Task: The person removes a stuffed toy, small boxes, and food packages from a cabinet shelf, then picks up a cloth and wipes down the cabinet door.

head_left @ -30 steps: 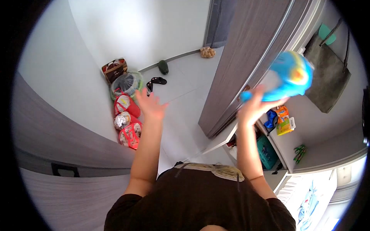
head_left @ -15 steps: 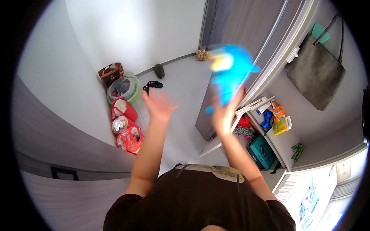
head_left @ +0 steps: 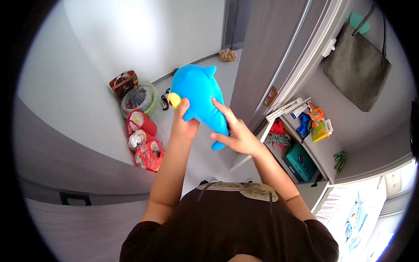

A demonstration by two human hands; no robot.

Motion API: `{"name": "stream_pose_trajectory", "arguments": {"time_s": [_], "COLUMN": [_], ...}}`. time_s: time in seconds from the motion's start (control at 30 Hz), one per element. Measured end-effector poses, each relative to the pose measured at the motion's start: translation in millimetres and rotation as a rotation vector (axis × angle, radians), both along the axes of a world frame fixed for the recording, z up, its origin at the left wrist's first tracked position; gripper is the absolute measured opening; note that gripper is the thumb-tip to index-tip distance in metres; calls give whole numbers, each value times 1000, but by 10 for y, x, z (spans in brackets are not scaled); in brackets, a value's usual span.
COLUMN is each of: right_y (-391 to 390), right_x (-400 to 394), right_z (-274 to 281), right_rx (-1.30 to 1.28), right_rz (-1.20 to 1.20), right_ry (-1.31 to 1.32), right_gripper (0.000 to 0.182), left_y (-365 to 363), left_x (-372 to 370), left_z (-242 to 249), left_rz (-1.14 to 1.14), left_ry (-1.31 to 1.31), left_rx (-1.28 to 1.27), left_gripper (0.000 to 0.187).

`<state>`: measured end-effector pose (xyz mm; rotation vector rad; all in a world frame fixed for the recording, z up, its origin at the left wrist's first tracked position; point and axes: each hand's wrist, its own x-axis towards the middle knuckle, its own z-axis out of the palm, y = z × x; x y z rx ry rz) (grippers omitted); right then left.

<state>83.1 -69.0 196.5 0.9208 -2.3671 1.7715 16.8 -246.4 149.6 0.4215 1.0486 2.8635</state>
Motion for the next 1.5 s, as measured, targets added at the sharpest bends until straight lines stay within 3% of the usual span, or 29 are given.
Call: {"name": "stream_pose_trajectory", "arguments": {"time_s": [0.1,0.17,0.23,0.3,0.4,0.47,0.5,0.53,0.57,0.67,0.73,0.77,0.83,0.9,0.97,1.03,1.1,1.23,1.3,1.37,1.4,1.43,1.5], "right_y": [261,422,523,599,517,336,192,21,-35,260,412,480,570,516,237,106,350,553,555,484,429,415,370], "right_x": [-121,-217,-227,-233,-249,-571,-669,-729,-713,-754,-832,-790,-743,-697,-760,-749,-825,-732,-656,-571,-528,-541,-475], "right_z": [-28,68,324,589,813,449,331,295,301,450,540,625,794,630,188,46,144,393,349,355,349,323,301], "right_rx": [60,92,-28,-323,-459,-204,-69,67,80,184,13,19,-346,-343,165,190,78,-243,-159,41,91,204,104], "right_rz": [-91,-416,-515,-761,-1036,-765,-533,-328,-214,-254,-542,-537,-911,-1032,-718,-254,-108,-446,-461,-401,-454,-504,-540], "right_ry": [48,333,380,615,842,920,772,600,295,272,581,581,661,778,948,394,184,126,135,207,240,396,254], "right_gripper": [59,50,48,53,55,50,49,48,47,48,49,49,46,47,49,50,50,41,35,38,42,43,36], "left_y": [12,33,59,75,142,369,497,585,562,411,370,362,318,300,378,391,285,371,429,481,505,512,506], "left_x": [65,60,57,63,13,11,24,82,123,38,21,-1,-66,-103,-130,-104,-99,34,0,54,40,29,26], "left_z": [82,104,130,154,119,15,-12,121,94,47,143,208,219,170,149,73,-4,192,197,200,180,154,104], "left_rz": [-64,-88,-113,-82,-56,-35,-7,-31,-42,-12,82,169,207,403,444,476,503,548,629,796,847,841,872], "left_ry": [2,3,6,-56,-108,5,122,-124,-125,78,107,151,192,350,440,526,424,448,561,821,903,907,1095], "left_rx": [53,96,141,125,74,13,-44,116,109,-142,-231,-323,-389,-663,-716,-773,-891,-905,-925,-1122,-1141,-1137,-1242], "left_gripper": [80,79,77,76,74,76,77,84,84,94,95,96,95,96,97,98,101,108,111,106,95,95,88]}}
